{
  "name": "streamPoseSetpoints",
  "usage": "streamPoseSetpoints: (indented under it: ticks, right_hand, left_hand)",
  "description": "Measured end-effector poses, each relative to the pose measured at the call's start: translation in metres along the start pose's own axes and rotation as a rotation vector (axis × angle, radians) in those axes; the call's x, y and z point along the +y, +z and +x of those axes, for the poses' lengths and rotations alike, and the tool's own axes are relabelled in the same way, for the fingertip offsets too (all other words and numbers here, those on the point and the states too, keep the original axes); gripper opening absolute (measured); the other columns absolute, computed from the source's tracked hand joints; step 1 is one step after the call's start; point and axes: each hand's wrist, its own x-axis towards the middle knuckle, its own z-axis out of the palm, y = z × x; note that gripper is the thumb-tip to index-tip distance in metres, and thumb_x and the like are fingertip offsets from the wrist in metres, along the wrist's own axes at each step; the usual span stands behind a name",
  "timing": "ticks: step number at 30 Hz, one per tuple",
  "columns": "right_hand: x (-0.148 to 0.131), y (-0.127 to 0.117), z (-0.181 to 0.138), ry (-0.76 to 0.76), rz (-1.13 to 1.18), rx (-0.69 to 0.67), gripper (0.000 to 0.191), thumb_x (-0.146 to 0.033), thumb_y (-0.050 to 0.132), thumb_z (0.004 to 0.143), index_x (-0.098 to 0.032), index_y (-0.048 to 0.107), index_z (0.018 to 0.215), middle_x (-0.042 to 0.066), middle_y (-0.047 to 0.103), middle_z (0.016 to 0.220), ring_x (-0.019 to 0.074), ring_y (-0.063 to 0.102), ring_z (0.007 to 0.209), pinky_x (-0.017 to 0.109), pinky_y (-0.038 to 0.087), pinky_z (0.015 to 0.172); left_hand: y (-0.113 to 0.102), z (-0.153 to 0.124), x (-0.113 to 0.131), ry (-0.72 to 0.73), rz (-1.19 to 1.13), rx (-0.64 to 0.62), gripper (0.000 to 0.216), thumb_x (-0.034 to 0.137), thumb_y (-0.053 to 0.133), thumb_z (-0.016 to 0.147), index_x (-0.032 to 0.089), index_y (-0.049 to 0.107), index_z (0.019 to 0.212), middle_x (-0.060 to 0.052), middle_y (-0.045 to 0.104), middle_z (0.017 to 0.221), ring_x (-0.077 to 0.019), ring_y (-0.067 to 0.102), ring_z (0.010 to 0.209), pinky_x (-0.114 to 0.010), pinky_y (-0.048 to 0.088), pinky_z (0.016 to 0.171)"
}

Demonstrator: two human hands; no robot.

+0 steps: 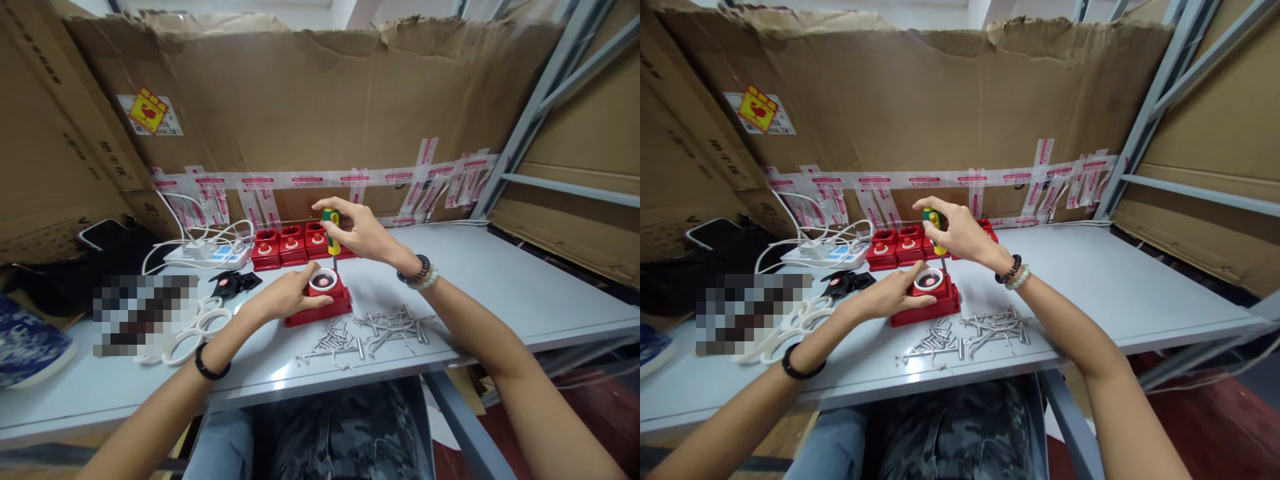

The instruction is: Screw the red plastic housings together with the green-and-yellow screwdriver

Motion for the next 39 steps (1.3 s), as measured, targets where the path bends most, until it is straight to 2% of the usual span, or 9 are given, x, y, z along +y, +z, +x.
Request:
streamPoseSetpoints:
  ticks: [5,12,18,22,28,30,34,37,39]
  right_hand:
    - [-0.001,0.009,-0.001,0.063,-0.283,0.201,0.030,-0.038,0.054,0.088,-0.018,0.063,0.108,0.002,0.064,0.079,0.0131,0.050,0.065,0.028,0.036,0.065]
    - [0.002,-0.003,0.000,-0.039,0.021,-0.034,0.044,-0.012,0.047,0.080,-0.015,0.054,0.123,0.003,0.063,0.093,0.0103,0.052,0.067,0.024,0.041,0.064]
    - [0.001,0.005,-0.002,0.039,-0.278,0.140,0.034,-0.036,0.062,0.083,-0.018,0.060,0.111,0.001,0.065,0.080,0.0124,0.050,0.061,0.027,0.036,0.061]
    - [-0.002,0.008,-0.002,0.092,-0.430,0.214,0.033,-0.044,0.057,0.086,-0.017,0.060,0.106,0.003,0.063,0.077,0.0144,0.050,0.063,0.028,0.033,0.060]
    - [0.001,-0.010,0.003,-0.021,-0.036,-0.053,0.034,-0.022,0.053,0.085,-0.015,0.055,0.119,0.003,0.063,0.089,0.0121,0.054,0.072,0.027,0.042,0.069]
    - [0.005,-0.013,0.004,-0.032,0.070,-0.082,0.032,-0.023,0.057,0.084,-0.016,0.056,0.115,0.002,0.063,0.089,0.0124,0.056,0.074,0.027,0.043,0.069]
    - [0.006,-0.003,0.003,0.038,-0.014,0.091,0.028,-0.035,0.066,0.078,-0.017,0.055,0.098,-0.001,0.059,0.077,0.0118,0.051,0.065,0.027,0.042,0.064]
    - [0.004,0.008,0.001,0.098,-0.148,0.204,0.028,-0.038,0.064,0.080,-0.019,0.052,0.097,-0.002,0.056,0.072,0.0115,0.045,0.060,0.028,0.039,0.062]
    - [0.004,0.010,0.001,0.102,-0.165,0.202,0.029,-0.038,0.060,0.082,-0.019,0.052,0.102,-0.001,0.058,0.076,0.0124,0.047,0.063,0.029,0.039,0.065]
  left_hand:
    - [-0.001,0.000,0.001,0.003,0.000,0.010,0.054,0.064,0.051,0.082,0.021,0.043,0.115,-0.012,0.067,0.109,-0.0304,0.066,0.093,-0.033,0.046,0.073]
    - [-0.001,0.000,0.002,0.003,0.021,0.004,0.053,0.065,0.049,0.083,0.021,0.044,0.113,-0.011,0.068,0.105,-0.0295,0.066,0.086,-0.033,0.045,0.071]
    - [-0.001,0.000,0.001,-0.001,0.014,-0.008,0.057,0.065,0.049,0.083,0.020,0.044,0.117,-0.012,0.068,0.105,-0.0310,0.065,0.091,-0.033,0.045,0.072]
    - [0.000,0.001,0.000,-0.010,0.029,-0.002,0.059,0.067,0.048,0.083,0.020,0.044,0.118,-0.012,0.069,0.102,-0.0311,0.066,0.090,-0.033,0.045,0.071]
    - [0.000,0.001,-0.001,0.000,0.019,0.018,0.058,0.067,0.048,0.082,0.021,0.045,0.117,-0.011,0.069,0.099,-0.0303,0.066,0.090,-0.033,0.045,0.073]
    - [-0.001,0.000,0.000,-0.009,0.034,0.011,0.057,0.067,0.047,0.083,0.020,0.045,0.116,-0.010,0.069,0.097,-0.0297,0.066,0.087,-0.033,0.045,0.071]
    - [-0.002,0.000,0.001,-0.005,0.047,-0.003,0.057,0.067,0.047,0.083,0.020,0.044,0.116,-0.011,0.069,0.099,-0.0302,0.066,0.087,-0.032,0.044,0.069]
    - [-0.001,0.001,0.000,0.001,0.037,0.003,0.057,0.066,0.048,0.082,0.021,0.044,0.117,-0.010,0.069,0.100,-0.0295,0.066,0.087,-0.032,0.044,0.070]
    - [-0.001,0.001,-0.001,0.003,0.031,0.003,0.057,0.066,0.049,0.082,0.022,0.044,0.117,-0.010,0.069,0.099,-0.0290,0.066,0.086,-0.031,0.044,0.070]
